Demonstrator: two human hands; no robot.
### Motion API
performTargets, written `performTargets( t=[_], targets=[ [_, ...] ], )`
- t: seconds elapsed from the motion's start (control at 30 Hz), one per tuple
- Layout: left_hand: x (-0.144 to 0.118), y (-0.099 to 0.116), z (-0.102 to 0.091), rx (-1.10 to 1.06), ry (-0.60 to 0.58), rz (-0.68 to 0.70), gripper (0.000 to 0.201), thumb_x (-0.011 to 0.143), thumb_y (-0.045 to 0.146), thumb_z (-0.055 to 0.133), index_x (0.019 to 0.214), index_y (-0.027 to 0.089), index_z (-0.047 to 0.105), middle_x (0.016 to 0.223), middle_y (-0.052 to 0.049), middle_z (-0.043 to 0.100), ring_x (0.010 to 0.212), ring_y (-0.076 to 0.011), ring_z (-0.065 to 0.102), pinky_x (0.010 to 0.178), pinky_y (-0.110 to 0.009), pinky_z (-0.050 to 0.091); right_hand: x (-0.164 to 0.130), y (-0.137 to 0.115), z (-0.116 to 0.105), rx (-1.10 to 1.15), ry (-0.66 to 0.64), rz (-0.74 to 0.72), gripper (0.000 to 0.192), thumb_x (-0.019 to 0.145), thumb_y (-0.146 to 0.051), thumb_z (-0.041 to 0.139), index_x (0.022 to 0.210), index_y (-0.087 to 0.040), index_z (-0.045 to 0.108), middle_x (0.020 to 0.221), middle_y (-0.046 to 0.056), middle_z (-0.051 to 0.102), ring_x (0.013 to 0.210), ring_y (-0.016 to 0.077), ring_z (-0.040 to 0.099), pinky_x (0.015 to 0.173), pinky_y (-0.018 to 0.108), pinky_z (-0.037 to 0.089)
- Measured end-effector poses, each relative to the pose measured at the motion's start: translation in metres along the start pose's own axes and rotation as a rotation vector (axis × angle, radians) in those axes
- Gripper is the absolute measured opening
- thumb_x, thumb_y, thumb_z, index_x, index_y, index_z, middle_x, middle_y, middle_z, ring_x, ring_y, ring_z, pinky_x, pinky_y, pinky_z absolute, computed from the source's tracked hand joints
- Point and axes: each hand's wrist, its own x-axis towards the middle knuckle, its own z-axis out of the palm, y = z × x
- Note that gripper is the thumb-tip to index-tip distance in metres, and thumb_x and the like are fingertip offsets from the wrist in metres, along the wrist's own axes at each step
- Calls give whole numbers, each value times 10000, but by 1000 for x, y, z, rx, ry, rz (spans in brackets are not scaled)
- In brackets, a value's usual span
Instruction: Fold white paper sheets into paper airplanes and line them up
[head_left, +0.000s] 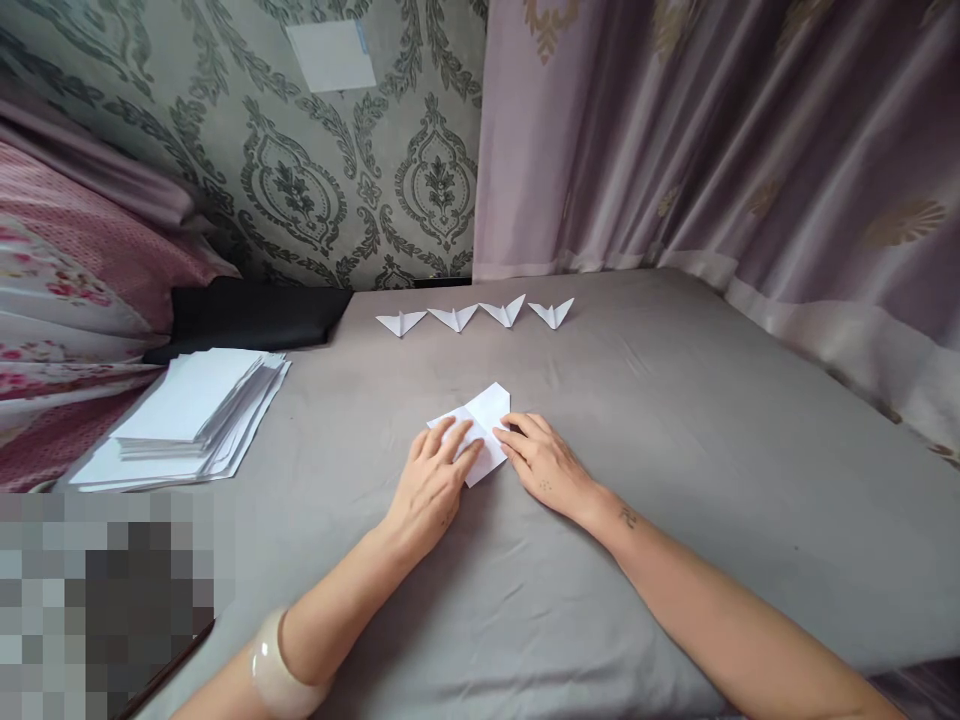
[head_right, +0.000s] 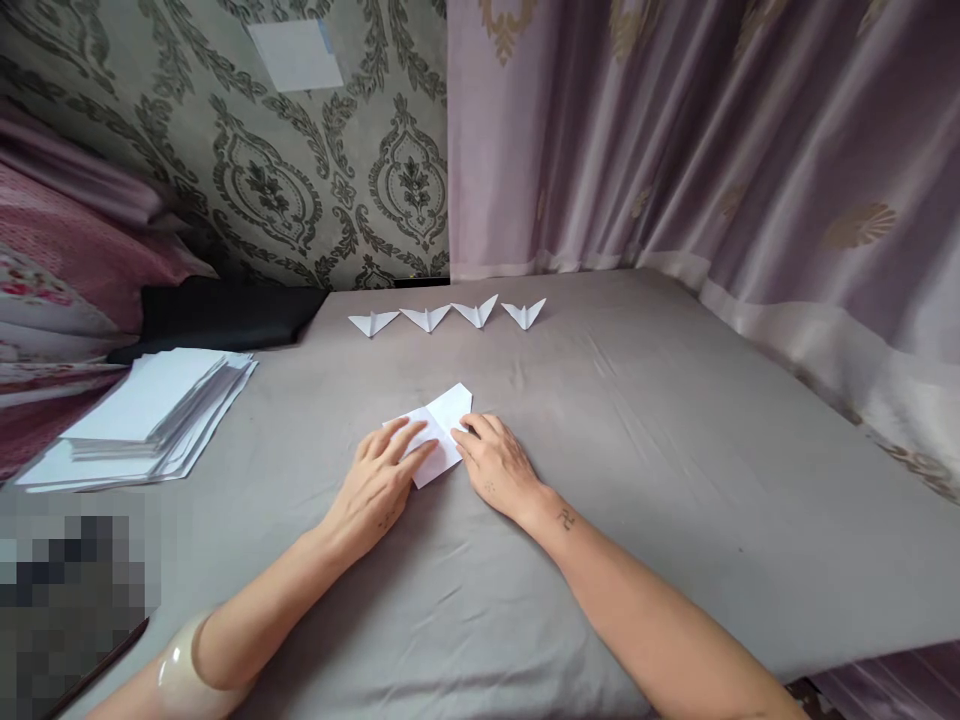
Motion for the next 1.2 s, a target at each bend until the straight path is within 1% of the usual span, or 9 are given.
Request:
performTargets(
  t=[0.07, 0.17, 0.27, 0.37, 0.47, 0.6, 0.87, 1.03, 1.2],
  targets=[
    [6, -4, 1, -38, -115, 155, 519, 794, -32, 354, 1236, 186, 518, 1357, -88, 501, 1329, -276, 364, 1068, -435, 358, 1, 0, -4, -16, -29, -13, 307, 950, -183, 425, 1166, -188, 643, 1188, 107, 593, 1101, 225, 520, 953, 377, 480],
    [14, -9, -3, -47, -230, 253, 507, 814, -25, 332, 1255, 177, 483, 1327, -80, 532, 1304, -231, 414, 1068, -365, 371, 5, 3, -13, -29, -118, -62, 311, 958, -177, 402, 1148, -197, 647, 1165, 104, 592, 1077, 221, 523, 918, 372, 490],
    [23, -9, -14, -10, -345, 283, 492, 779, -22, 378, 1213, 172, 506, 1243, -97, 561, 1152, -228, 527, 914, -327, 470, 11, 10, -19, -1, -189, -107, 309, 947, -143, 404, 1103, -205, 664, 1129, 90, 605, 1036, 209, 533, 879, 359, 501],
    [34, -6, -25, 3, -416, 251, 389, 775, 6, 427, 1103, 157, 572, 1114, -107, 579, 937, -215, 579, 703, -293, 493, 13, 19, -17, 69, -158, -105, 298, 925, -116, 432, 1051, -220, 682, 1106, 64, 625, 1022, 198, 542, 872, 350, 504],
    [42, -5, -25, -69, -393, 236, 277, 848, 59, 431, 1023, 174, 612, 1004, -81, 598, 879, -198, 568, 690, -285, 481, 9, 27, -12, 143, -96, -106, 311, 904, -83, 442, 1047, -219, 683, 1140, 51, 633, 1062, 194, 541, 914, 354, 492],
    [40, -7, -12, -208, -292, 149, 160, 921, 208, 488, 966, 200, 641, 976, -57, 622, 930, -200, 565, 750, -288, 485, 3, 30, -12, 172, -82, -149, 348, 872, -28, 442, 1059, -201, 681, 1170, 60, 637, 1099, 201, 539, 933, 367, 483],
    [24, -15, 9, -404, -72, 122, 146, 929, 240, 527, 962, 207, 666, 1033, -50, 667, 974, -189, 577, 847, -311, 489, -1, 29, -20, 109, -100, -227, 297, 908, -72, 441, 1004, -193, 695, 1063, 68, 661, 998, 200, 572, 852, 369, 503],
    [25, -17, 10, -491, -33, 69, 151, 933, 238, 522, 941, 203, 669, 979, -47, 694, 921, -186, 596, 811, -318, 501, -3, 30, -22, 84, -111, -245, 283, 900, -77, 468, 1002, -194, 705, 1105, 73, 666, 1020, 206, 584, 853, 373, 509],
    [27, -17, 9, -564, -30, -64, 152, 928, 264, 527, 905, 203, 665, 953, -57, 675, 890, -182, 596, 777, -309, 497, -2, 29, -28, 94, -140, -239, 306, 876, -50, 475, 995, -202, 713, 1113, 66, 671, 1031, 205, 590, 843, 369, 514]
  ],
)
